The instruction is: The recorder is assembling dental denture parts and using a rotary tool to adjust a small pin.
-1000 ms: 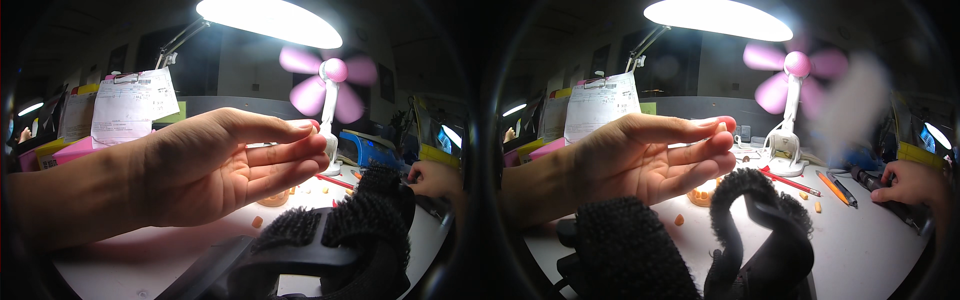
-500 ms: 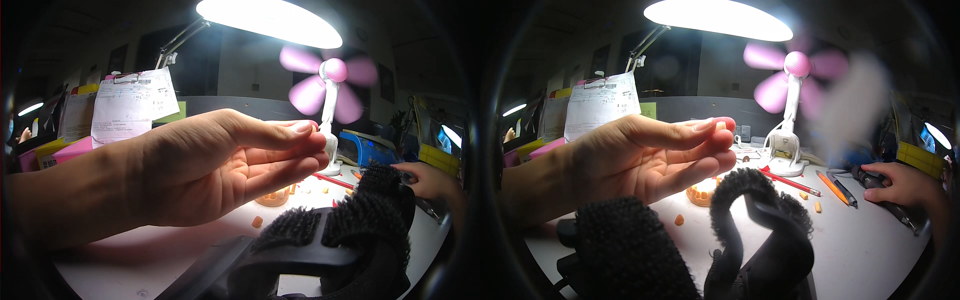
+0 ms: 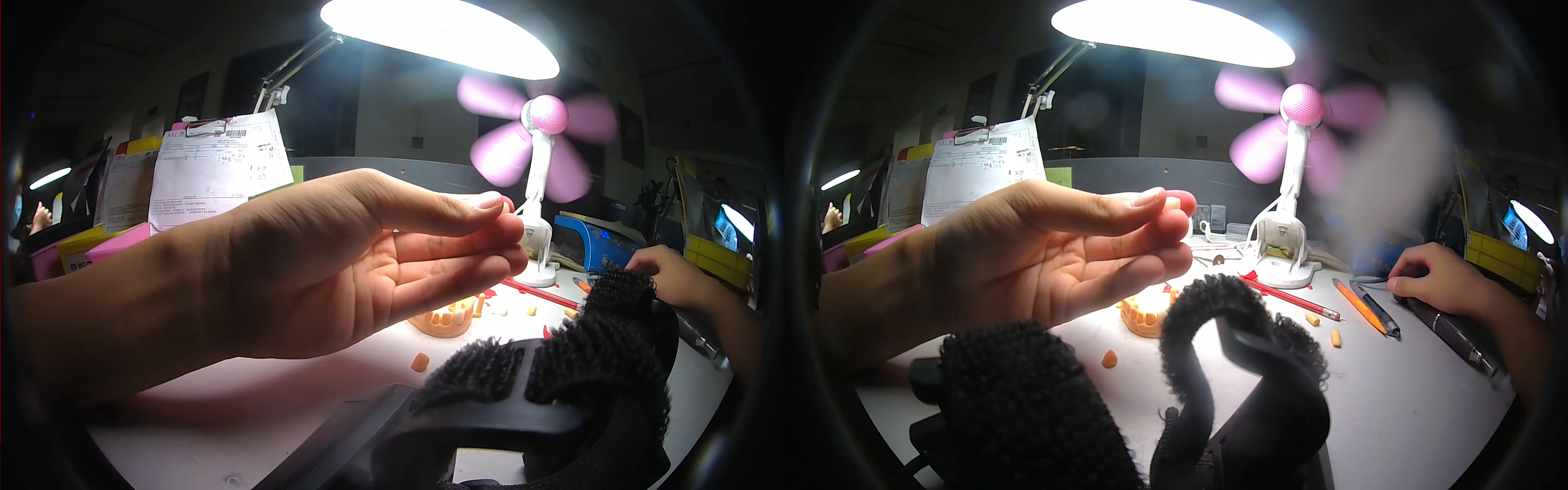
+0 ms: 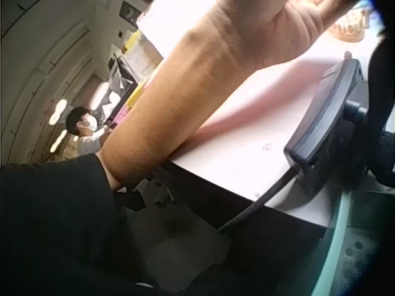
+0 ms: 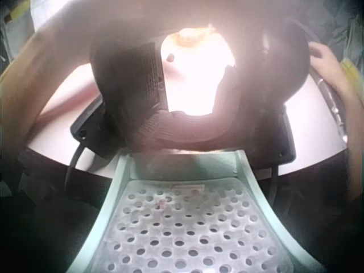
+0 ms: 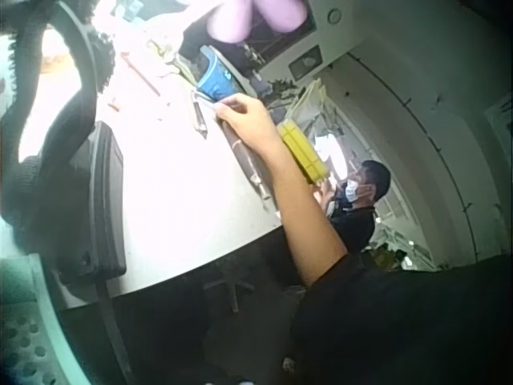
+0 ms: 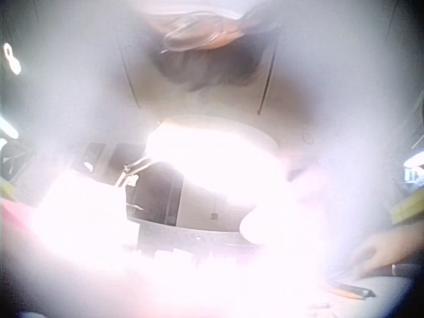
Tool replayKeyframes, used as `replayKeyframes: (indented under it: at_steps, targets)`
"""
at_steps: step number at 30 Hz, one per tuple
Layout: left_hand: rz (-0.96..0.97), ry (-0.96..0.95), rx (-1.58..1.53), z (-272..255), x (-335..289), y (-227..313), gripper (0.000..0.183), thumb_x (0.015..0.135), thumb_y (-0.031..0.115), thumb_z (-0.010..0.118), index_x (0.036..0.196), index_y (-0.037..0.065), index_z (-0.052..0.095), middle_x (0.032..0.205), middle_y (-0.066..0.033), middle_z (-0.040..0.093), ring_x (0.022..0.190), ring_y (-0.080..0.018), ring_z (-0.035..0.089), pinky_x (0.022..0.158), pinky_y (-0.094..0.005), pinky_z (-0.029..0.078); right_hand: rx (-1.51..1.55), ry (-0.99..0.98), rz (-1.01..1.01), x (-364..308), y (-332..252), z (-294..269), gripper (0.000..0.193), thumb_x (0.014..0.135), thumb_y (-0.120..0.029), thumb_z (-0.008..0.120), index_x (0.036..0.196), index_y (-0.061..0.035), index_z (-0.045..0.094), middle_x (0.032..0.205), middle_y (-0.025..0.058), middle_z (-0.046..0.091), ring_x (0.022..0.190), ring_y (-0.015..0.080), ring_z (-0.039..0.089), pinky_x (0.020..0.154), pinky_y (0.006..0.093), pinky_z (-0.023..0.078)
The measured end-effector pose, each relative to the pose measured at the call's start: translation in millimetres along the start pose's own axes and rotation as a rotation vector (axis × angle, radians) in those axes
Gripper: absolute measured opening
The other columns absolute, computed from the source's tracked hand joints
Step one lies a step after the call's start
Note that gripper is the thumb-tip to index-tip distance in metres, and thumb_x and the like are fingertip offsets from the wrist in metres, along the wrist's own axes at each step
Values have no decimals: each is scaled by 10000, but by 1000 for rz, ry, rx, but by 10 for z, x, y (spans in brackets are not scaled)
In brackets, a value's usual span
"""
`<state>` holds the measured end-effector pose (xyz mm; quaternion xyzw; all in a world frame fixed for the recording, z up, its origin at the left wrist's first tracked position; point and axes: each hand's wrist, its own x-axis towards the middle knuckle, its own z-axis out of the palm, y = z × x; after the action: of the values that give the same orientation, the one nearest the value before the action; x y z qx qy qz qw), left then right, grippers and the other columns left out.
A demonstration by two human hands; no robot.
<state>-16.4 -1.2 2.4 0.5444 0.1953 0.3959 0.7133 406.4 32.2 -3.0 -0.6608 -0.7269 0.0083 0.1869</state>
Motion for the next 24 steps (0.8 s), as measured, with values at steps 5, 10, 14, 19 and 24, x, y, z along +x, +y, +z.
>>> replayKeyframes:
  at_steps: [5, 10, 14, 19, 24]
  targets:
    - [25, 27, -11, -15, 10, 11, 279, 1007, 50, 654, 1240, -91, 591, 1136, -158, 682, 1148, -293, 713, 1012, -319, 632, 45, 72, 46, -233, -179, 8, 375, 929, -348, 755, 1128, -32, 721, 1083, 111, 710, 1031, 190, 648, 923, 338, 493]
    - [-13, 46, -74, -120, 83, 77, 247, 1016, 63, 647, 1216, -79, 612, 1125, -146, 690, 1140, -275, 719, 987, -310, 642, 193, 105, 1, -298, -1, 98, 317, 925, -317, 748, 1073, -39, 714, 1000, 96, 678, 958, 175, 623, 877, 321, 485]
    - [-45, 5, -147, -164, 58, 43, 207, 1030, 84, 637, 1185, -53, 638, 1111, -126, 702, 1147, -253, 718, 984, -304, 643, 221, 224, 37, -366, -87, 164, 272, 913, -291, 749, 1007, -40, 702, 908, 75, 625, 867, 154, 578, 803, 305, 464]
    - [-72, -45, -164, -171, 71, 55, 197, 1037, 100, 631, 1173, -42, 647, 1129, -124, 705, 1166, -252, 710, 992, -305, 638, 212, 309, 53, -384, -100, 192, 232, 897, -249, 755, 946, -33, 685, 873, 69, 612, 826, 142, 567, 758, 297, 456]
    - [-135, -119, -262, -168, 85, 54, 210, 1040, 118, 632, 1184, -33, 653, 1155, -137, 704, 1189, -260, 700, 1007, -315, 632, 226, 303, 16, -388, -124, 200, 198, 876, -198, 762, 917, -26, 673, 873, 73, 623, 825, 140, 578, 757, 290, 460]
